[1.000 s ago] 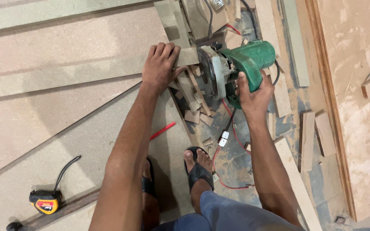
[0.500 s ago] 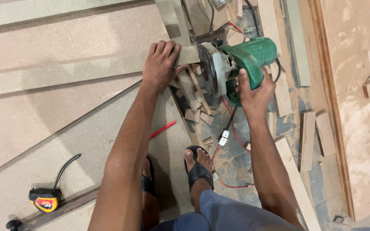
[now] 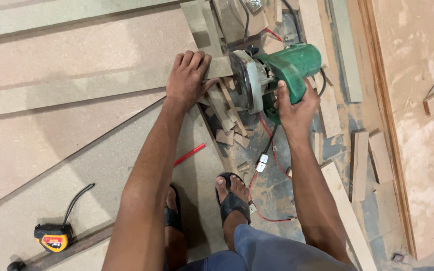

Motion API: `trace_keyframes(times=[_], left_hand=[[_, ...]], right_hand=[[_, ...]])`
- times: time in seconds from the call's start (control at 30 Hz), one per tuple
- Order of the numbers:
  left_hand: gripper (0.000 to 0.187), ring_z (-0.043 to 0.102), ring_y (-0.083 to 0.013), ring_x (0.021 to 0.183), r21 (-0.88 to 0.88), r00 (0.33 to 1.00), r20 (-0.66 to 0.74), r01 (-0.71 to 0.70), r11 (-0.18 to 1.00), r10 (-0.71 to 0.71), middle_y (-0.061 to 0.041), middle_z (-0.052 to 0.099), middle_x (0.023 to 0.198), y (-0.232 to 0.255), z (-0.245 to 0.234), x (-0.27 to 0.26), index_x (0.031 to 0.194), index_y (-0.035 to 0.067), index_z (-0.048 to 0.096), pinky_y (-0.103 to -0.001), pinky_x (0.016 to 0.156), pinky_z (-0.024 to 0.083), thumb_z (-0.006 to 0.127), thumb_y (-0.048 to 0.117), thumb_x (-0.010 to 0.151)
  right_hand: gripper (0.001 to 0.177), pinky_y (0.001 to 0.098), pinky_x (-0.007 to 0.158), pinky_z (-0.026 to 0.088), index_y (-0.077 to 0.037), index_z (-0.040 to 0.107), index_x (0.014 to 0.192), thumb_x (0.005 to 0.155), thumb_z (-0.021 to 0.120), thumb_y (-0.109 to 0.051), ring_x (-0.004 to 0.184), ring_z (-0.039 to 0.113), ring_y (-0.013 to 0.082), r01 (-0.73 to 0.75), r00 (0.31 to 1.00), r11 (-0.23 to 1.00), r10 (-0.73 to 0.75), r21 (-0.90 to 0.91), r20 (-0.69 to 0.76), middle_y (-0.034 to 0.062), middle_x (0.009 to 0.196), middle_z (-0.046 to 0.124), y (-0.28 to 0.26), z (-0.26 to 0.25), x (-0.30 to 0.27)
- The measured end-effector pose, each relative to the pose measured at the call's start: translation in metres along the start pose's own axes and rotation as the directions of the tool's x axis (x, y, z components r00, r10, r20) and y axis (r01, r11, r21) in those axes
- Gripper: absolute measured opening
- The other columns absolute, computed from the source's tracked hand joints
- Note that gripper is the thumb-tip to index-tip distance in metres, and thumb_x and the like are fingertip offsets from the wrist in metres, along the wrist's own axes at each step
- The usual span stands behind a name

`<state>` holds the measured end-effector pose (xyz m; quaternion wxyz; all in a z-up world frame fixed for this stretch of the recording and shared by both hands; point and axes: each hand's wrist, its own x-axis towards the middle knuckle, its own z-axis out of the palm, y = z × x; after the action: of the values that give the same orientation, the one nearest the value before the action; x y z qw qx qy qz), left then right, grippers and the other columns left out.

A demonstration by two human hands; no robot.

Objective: The person measures, marks, and cuts pieces of wood using a tape measure, pencil, and a circular saw, then sands a piece and hammers nails into a wooden assembly.

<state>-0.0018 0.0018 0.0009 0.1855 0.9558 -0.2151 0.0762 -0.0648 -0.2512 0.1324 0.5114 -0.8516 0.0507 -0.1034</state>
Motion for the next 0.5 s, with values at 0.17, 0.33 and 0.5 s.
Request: trace_keyframes(times=[0.17, 0.33, 0.5], left_hand=[[0.072, 0.049, -0.0268, 0.124, -0.01, 1.0, -0.006, 0.0, 1.0, 0.0, -0.009, 0.056, 0.129, -0.0003, -0.0003, 0.0006, 0.137, 0.006, 0.058, -0.043, 0.111, 0.038, 0.073, 0.058, 0.09], [0.073, 0.049, -0.0266, 0.125, 0.015, 1.0, 0.022, 0.008, 1.0, -0.008, -0.009, 0.056, 0.13, -0.0008, 0.0024, 0.001, 0.139, 0.007, 0.057, -0.042, 0.111, 0.037, 0.072, 0.059, 0.091], [0.075, 0.048, -0.0256, 0.126, 0.042, 0.999, 0.04, 0.021, 0.999, -0.023, -0.008, 0.055, 0.131, -0.0008, 0.0075, 0.0006, 0.141, 0.008, 0.055, -0.042, 0.113, 0.036, 0.068, 0.063, 0.091]], right_hand=[[0.016, 0.0245, 0.054, 0.047, 0.004, 0.065, 0.109, 0.106, 0.068, -0.011, 0.061, 0.06, 0.0079, 0.014, 1.0, 0.999, -0.013, 0.032, -0.003, 0.0033, 0.079, 0.065, 0.0, 0.0023, 0.0008], [0.017, 0.0247, 0.054, 0.047, 0.005, 0.065, 0.11, 0.106, 0.068, -0.012, 0.061, 0.06, 0.0081, 0.017, 1.0, 0.999, -0.017, 0.038, 0.0, 0.0038, 0.079, 0.066, 0.0016, 0.0032, 0.0021], [0.018, 0.0249, 0.053, 0.048, 0.005, 0.066, 0.109, 0.106, 0.069, -0.013, 0.06, 0.06, 0.0082, 0.008, 1.0, 1.0, -0.008, 0.022, 0.003, 0.0039, 0.08, 0.067, 0.0017, 0.0032, 0.0045]])
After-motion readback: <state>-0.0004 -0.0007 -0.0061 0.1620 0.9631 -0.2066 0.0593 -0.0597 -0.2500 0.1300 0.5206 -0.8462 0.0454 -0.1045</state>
